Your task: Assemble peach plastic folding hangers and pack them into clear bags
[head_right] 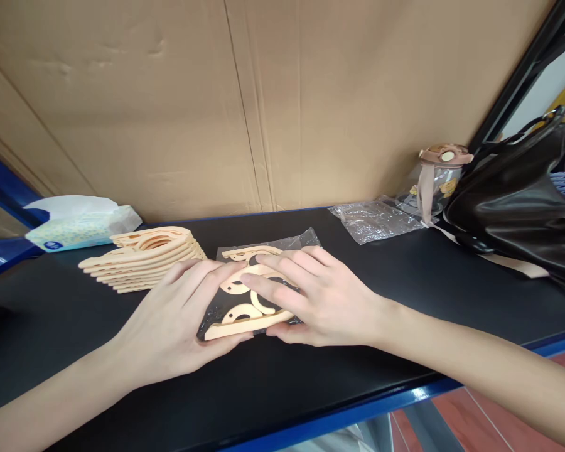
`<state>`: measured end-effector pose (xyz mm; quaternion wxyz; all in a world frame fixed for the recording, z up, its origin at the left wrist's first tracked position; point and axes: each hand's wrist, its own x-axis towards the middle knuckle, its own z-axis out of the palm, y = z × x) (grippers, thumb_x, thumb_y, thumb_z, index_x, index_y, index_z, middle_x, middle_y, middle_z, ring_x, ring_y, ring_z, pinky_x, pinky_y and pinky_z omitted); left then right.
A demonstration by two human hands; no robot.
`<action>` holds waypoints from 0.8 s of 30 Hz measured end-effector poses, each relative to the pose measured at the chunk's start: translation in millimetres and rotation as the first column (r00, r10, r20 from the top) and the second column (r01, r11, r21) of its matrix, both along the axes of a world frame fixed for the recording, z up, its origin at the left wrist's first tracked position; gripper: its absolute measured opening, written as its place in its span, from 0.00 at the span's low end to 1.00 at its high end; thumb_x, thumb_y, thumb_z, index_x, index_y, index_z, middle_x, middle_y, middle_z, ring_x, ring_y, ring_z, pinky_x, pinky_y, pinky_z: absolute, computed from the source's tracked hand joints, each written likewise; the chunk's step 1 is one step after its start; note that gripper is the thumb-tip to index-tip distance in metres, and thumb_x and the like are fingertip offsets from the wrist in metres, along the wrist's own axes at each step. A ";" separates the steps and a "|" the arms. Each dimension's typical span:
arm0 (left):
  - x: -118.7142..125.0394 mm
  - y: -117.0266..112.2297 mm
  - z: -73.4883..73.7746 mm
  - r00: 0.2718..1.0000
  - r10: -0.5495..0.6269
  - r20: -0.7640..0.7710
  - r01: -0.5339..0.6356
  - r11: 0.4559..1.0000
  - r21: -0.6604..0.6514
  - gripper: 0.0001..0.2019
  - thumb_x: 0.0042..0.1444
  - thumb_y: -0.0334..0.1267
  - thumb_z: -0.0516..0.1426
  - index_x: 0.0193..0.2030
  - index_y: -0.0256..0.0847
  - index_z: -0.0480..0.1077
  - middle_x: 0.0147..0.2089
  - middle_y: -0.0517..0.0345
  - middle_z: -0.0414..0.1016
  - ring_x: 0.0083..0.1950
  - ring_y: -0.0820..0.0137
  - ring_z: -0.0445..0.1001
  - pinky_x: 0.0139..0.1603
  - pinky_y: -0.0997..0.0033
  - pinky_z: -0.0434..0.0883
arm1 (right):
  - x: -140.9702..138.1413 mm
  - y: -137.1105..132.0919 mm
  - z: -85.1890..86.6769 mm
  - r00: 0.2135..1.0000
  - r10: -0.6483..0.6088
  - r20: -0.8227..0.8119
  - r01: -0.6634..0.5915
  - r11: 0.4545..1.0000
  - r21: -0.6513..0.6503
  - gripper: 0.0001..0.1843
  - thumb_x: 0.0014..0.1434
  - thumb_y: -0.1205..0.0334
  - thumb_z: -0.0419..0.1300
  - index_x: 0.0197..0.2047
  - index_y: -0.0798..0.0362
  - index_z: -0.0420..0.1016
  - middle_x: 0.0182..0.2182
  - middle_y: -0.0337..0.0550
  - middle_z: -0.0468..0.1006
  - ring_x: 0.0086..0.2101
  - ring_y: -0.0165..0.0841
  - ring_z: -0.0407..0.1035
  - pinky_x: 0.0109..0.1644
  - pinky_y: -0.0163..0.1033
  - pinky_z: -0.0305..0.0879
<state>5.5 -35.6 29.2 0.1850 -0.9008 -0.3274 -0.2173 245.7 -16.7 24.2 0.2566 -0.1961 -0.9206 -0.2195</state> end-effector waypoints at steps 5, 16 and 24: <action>-2.3 4.9 -2.2 0.998 0.033 0.047 -0.022 0.974 -0.225 0.35 0.53 0.53 0.60 0.62 0.40 0.52 0.55 0.48 0.67 0.53 0.58 0.69 0.53 0.59 0.68 | -0.6 2.9 3.7 0.999 -0.005 -0.041 0.000 0.993 -0.121 0.32 0.56 0.52 0.59 0.61 0.57 0.60 0.52 0.51 0.74 0.47 0.42 0.67 0.49 0.47 0.61; -22.4 21.2 8.9 0.991 0.130 -0.043 -0.137 0.927 -0.349 0.17 0.66 0.37 0.41 0.50 0.42 0.69 0.48 0.53 0.74 0.47 0.63 0.74 0.46 0.63 0.71 | 77.3 44.4 49.9 0.930 -0.354 0.098 0.337 0.715 -0.612 0.34 0.51 0.44 0.62 0.59 0.46 0.61 0.52 0.45 0.73 0.47 0.45 0.71 0.46 0.47 0.69; -26.4 25.1 1.0 0.975 0.174 -0.137 -0.210 0.922 -0.324 0.18 0.63 0.34 0.44 0.51 0.42 0.72 0.45 0.54 0.76 0.42 0.64 0.76 0.40 0.67 0.72 | 95.7 50.2 42.8 0.899 -0.328 0.290 0.437 0.626 -0.646 0.38 0.49 0.44 0.63 0.61 0.45 0.63 0.55 0.46 0.72 0.50 0.48 0.70 0.49 0.47 0.68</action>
